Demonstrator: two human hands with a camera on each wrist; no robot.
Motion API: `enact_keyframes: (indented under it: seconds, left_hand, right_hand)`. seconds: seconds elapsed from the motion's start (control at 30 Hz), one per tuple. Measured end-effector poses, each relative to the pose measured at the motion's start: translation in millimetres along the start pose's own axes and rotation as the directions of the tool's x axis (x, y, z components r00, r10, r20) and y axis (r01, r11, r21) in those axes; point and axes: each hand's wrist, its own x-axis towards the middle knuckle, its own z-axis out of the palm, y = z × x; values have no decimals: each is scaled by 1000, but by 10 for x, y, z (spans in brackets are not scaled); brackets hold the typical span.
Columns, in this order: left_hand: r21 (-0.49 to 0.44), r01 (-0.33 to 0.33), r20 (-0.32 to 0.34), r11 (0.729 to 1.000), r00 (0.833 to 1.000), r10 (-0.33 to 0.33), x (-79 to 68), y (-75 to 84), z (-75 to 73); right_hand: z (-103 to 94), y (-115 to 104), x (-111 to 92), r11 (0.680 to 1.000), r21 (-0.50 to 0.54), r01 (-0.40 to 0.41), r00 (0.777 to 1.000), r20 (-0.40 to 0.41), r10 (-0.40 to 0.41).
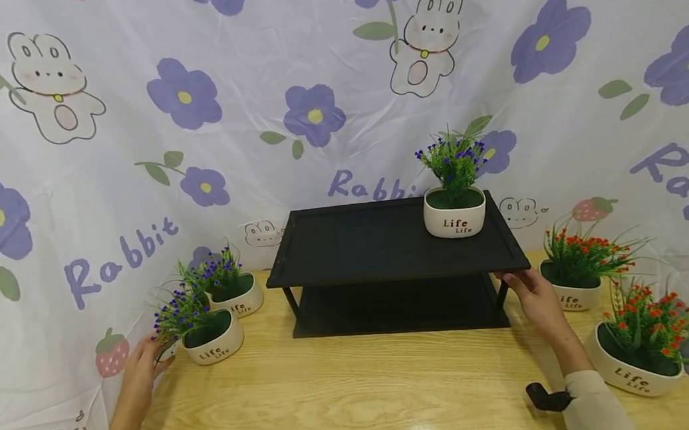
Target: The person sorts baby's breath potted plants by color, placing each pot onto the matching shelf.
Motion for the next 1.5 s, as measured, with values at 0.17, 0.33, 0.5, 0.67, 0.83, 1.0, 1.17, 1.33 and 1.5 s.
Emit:
enact_keyframes:
  seconds: [0.17, 0.33, 0.5, 0.67, 0.83, 1.0, 1.17, 1.33, 1.5]
  left_hand:
    - [-149, -45, 66, 988, 996, 55, -6, -114, 42]
    - [-67, 34, 129, 997, 991, -25, -17, -164, 81]
    - [-21, 129, 174, 991, 977, -124, 77, -207, 161]
    - [25, 232, 162, 972, 959, -233, 188, -250, 252]
    - [58, 216, 146, 975, 964, -222, 259, -298, 328]
    - [58, 201, 142, 978, 968, -207, 280, -312, 365]
    - [56, 210, 141, 976, 966, -216, 287, -306, 394]
    - [51, 198, 135, 979, 970, -204, 273, -307, 430]
    - [41, 197, 114, 980, 973, -201, 271, -312, 441]
  right_hand:
    - [10, 11, 13, 1000, 9, 16, 1000, -1, -16]
    - [18, 13, 18, 999, 20, 32, 999, -7, -32]
    - [17, 1, 21, 999, 27, 42, 999, -12, -42]
    - [22, 4, 8, 1000, -2, 15, 1000, -19, -15]
    - [21, 12, -7, 1000, -8, 28, 999, -20, -28]
    - [28, 13, -12, 999, 5, 40, 999, -16, -40]
    - [35, 4, -7, 999, 13, 49, 999, -19, -49]
    - [39, 8, -7, 998, 9, 60, 998, -29, -60]
    - [37, 39, -3, 999, -6, 51, 998, -31, -51]
